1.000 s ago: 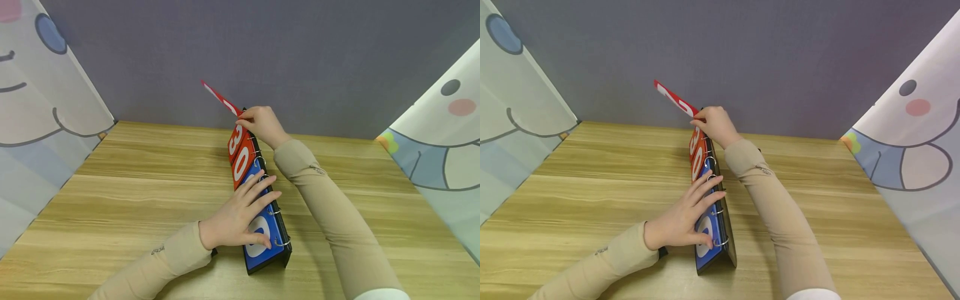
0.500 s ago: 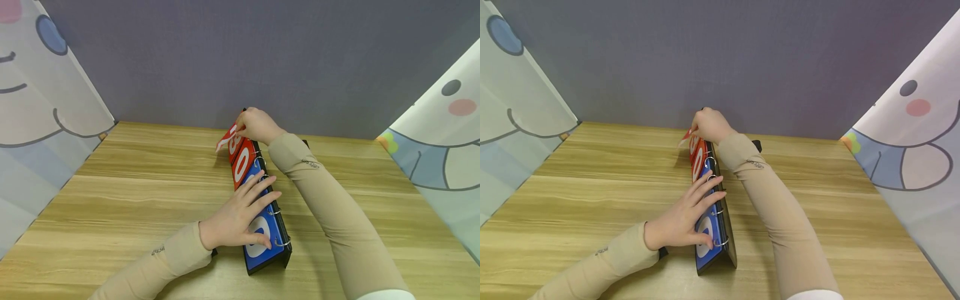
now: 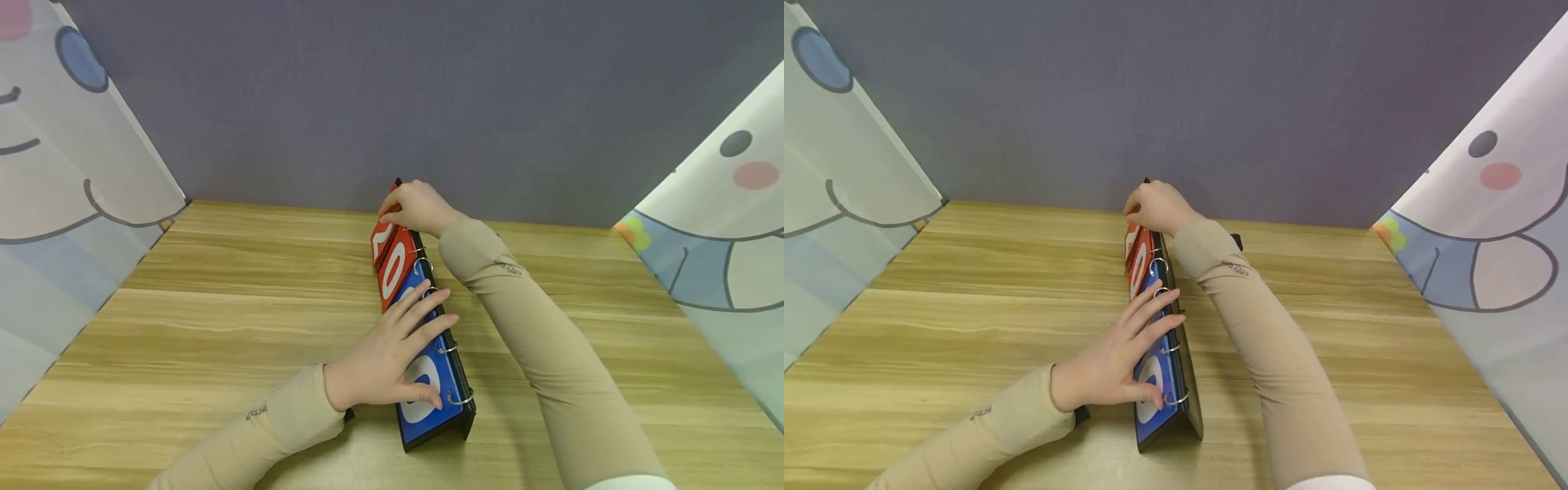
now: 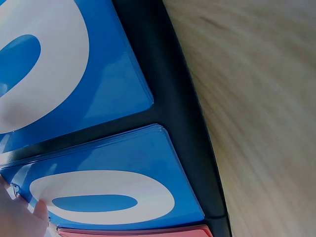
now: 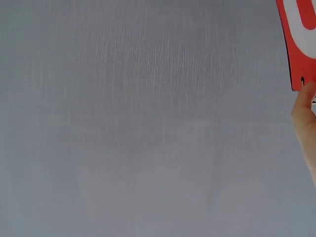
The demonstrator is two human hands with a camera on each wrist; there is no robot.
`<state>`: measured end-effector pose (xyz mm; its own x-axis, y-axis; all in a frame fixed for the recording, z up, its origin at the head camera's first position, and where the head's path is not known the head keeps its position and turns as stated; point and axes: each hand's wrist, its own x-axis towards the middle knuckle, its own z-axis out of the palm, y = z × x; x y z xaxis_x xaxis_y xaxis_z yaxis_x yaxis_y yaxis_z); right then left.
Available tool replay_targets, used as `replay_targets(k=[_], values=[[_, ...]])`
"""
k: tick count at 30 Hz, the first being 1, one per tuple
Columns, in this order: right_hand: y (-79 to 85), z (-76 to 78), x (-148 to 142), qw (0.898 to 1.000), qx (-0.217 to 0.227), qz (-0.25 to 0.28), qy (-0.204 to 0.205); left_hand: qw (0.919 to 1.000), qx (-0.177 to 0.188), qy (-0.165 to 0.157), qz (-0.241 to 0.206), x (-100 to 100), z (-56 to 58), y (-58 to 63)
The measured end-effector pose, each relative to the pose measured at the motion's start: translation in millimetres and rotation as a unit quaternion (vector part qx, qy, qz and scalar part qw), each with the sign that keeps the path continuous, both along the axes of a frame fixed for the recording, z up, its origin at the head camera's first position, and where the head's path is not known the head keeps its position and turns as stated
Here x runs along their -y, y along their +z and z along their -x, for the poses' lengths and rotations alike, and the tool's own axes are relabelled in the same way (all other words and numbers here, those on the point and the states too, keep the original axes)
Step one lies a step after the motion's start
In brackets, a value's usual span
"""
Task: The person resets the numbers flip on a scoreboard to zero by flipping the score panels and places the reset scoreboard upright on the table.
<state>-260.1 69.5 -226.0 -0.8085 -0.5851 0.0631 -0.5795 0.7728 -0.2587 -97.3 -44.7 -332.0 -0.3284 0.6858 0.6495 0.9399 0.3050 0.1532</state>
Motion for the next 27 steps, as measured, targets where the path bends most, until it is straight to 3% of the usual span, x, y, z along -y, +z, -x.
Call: replay_targets(k=[3, 5, 8, 11, 16, 18, 20, 23, 27], values=[[-6.0, 1.4, -8, 0.993, 0.055, 0.107, -0.018, 1.0, -0.002, -0.001, 0.0, 0, -0.7, -0.9], [-10.4, 2.6, -14, 0.975, 0.091, 0.198, -0.041, 1.0, -0.003, -0.002, -0.001, 0, -0.8, -1.5], [-16.7, 5.1, -20, 0.93, 0.128, 0.335, -0.084, 1.0, -0.004, -0.002, -0.004, 1, -0.1, -2.1], [-24.1, 9.5, -25, 0.886, 0.168, 0.41, -0.134, 1.0, -0.001, 0.0, -0.006, 1, 1.0, -1.9], [-42.6, 14.8, -33, 0.816, 0.323, 0.428, -0.217, 1.0, 0.0, 0.004, -0.004, 2, 2.3, -0.8], [-52.2, 16.1, -37, 0.782, 0.384, 0.43, -0.237, 1.0, -0.001, 0.004, -0.002, 2, 2.7, -0.5], [-61.9, 17.8, -41, 0.757, 0.425, 0.431, -0.246, 1.0, -0.003, 0.004, 0.0, 1, 3.1, -0.3], [-75.7, 21.8, -47, 0.732, 0.459, 0.438, -0.249, 1.0, -0.007, 0.004, 0.001, 0, 3.7, -0.3], [-85.6, 24.4, -50, 0.724, 0.465, 0.445, -0.247, 1.0, -0.008, 0.003, 0.003, 0, 4.5, -0.3]])
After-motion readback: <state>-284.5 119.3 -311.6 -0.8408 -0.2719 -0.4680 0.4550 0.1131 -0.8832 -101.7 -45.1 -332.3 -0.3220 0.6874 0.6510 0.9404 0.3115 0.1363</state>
